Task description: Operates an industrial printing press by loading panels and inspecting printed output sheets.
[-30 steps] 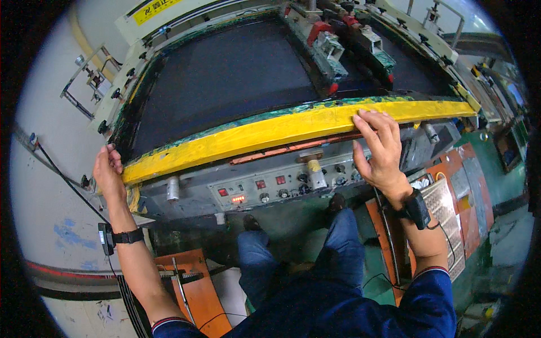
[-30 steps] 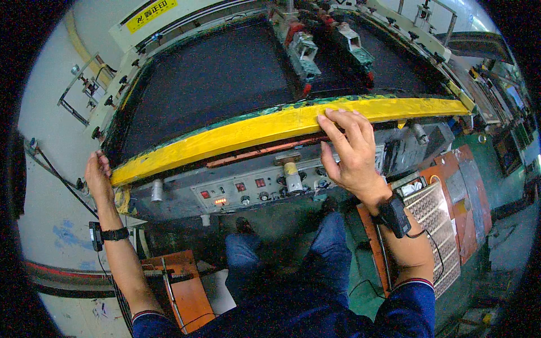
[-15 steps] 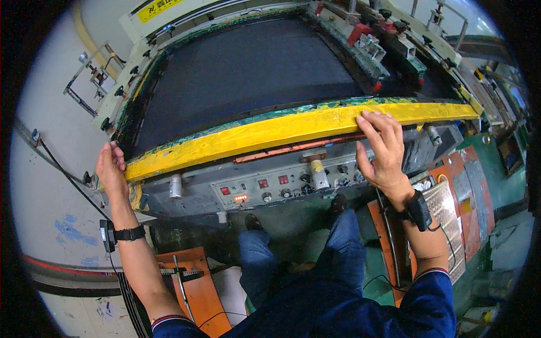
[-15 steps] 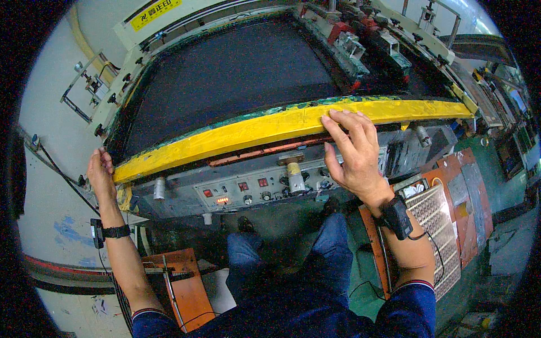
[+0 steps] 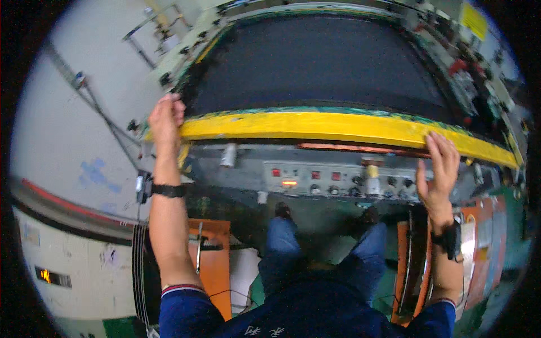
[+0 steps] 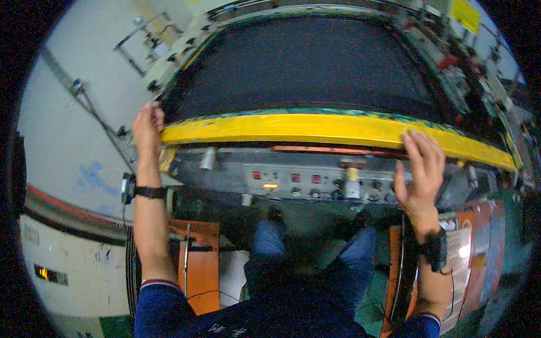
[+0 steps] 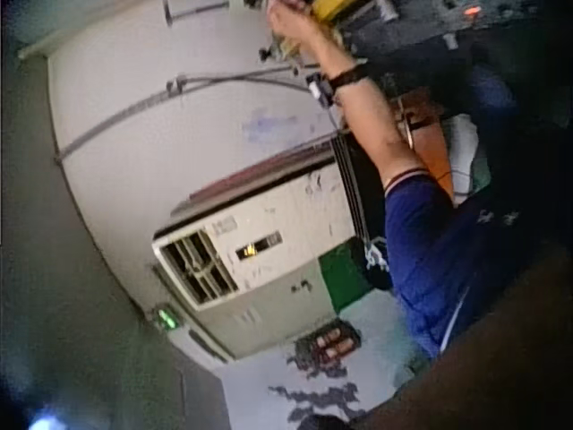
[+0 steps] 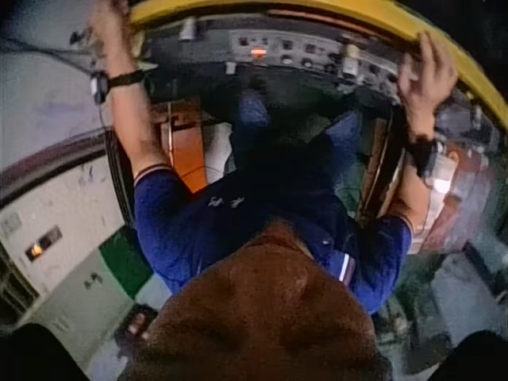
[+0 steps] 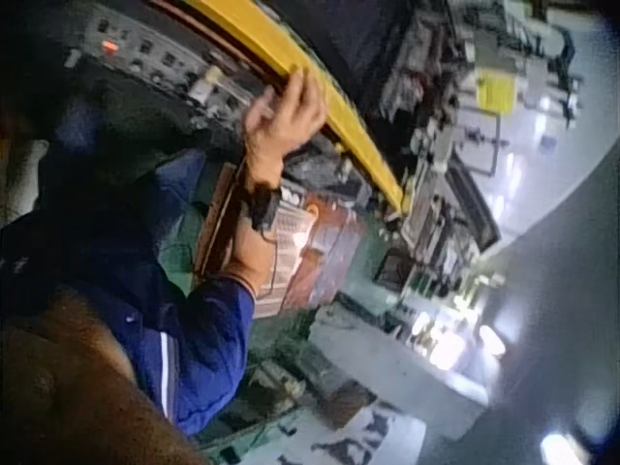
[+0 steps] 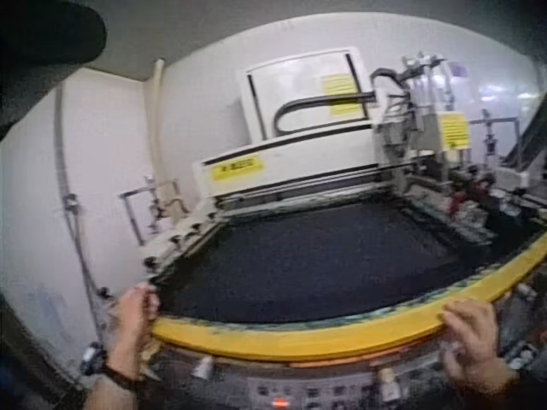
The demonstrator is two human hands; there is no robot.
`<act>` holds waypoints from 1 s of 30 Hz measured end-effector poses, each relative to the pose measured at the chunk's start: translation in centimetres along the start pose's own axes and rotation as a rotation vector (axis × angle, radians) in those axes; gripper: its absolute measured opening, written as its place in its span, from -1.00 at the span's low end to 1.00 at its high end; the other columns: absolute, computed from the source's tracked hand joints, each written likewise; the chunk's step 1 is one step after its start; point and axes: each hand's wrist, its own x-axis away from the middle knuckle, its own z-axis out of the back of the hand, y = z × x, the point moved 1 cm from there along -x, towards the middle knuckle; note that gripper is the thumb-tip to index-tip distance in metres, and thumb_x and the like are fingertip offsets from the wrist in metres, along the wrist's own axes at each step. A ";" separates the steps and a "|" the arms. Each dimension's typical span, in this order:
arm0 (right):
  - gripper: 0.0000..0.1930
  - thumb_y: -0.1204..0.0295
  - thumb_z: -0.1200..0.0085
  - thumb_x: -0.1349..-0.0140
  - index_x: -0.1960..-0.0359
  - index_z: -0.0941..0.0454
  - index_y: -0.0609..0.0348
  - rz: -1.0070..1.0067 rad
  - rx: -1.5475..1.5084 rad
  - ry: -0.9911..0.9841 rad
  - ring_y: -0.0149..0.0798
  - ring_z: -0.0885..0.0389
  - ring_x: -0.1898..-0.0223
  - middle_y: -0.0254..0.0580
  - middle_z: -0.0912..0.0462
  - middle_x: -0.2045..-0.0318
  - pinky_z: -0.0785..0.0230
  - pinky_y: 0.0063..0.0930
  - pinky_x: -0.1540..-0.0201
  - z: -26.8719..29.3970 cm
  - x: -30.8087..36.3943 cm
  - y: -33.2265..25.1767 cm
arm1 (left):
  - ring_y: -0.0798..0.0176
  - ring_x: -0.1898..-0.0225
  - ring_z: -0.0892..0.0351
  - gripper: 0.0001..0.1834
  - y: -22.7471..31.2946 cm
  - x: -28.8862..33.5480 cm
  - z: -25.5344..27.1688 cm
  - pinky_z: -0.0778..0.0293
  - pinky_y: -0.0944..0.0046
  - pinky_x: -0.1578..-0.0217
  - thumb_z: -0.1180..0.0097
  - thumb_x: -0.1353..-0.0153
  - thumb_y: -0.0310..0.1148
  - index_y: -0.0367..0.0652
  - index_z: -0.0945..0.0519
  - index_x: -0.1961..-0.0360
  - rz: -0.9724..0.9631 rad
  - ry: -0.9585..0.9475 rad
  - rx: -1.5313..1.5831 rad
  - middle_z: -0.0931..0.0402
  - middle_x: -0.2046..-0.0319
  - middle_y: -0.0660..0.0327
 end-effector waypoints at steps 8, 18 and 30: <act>-0.49 0.58 -0.07 0.02 -0.08 -0.44 0.25 0.021 -0.002 -0.009 0.05 -0.41 -0.09 0.02 -0.47 -0.06 -0.16 -0.08 -0.21 0.0 0.2 0.3 | 0.51 0.62 -0.29 -0.72 -0.1 0.1 -0.3 -0.18 0.51 0.62 0.04 -0.33 -0.23 -0.23 -0.56 0.28 -0.032 -0.005 0.054 -0.45 0.57 0.34; -0.43 0.61 -0.08 0.06 -0.11 -0.42 0.21 0.005 -0.005 -0.057 0.06 -0.39 -0.12 -0.02 -0.46 -0.07 -0.14 -0.06 -0.23 0.8 0.2 0.2 | -0.10 -0.07 -0.32 -0.76 2.7 6.0 -0.3 -0.25 0.00 -0.09 -0.03 -0.16 -0.35 -0.23 -0.60 0.23 -1.015 -0.393 -1.052 -0.42 -0.01 0.03; -0.54 0.67 -0.04 0.08 0.03 -0.47 0.26 0.193 -0.143 0.025 0.11 -0.47 -0.01 0.06 -0.51 0.02 -0.30 -0.10 -0.08 5.8 -0.8 -1.5 | -0.05 0.12 -0.51 -0.81 3.2 13.9 -1.7 -0.43 0.01 0.06 -0.07 -0.09 -0.35 -0.24 -0.57 0.31 -0.942 -0.787 -0.748 -0.53 0.19 0.00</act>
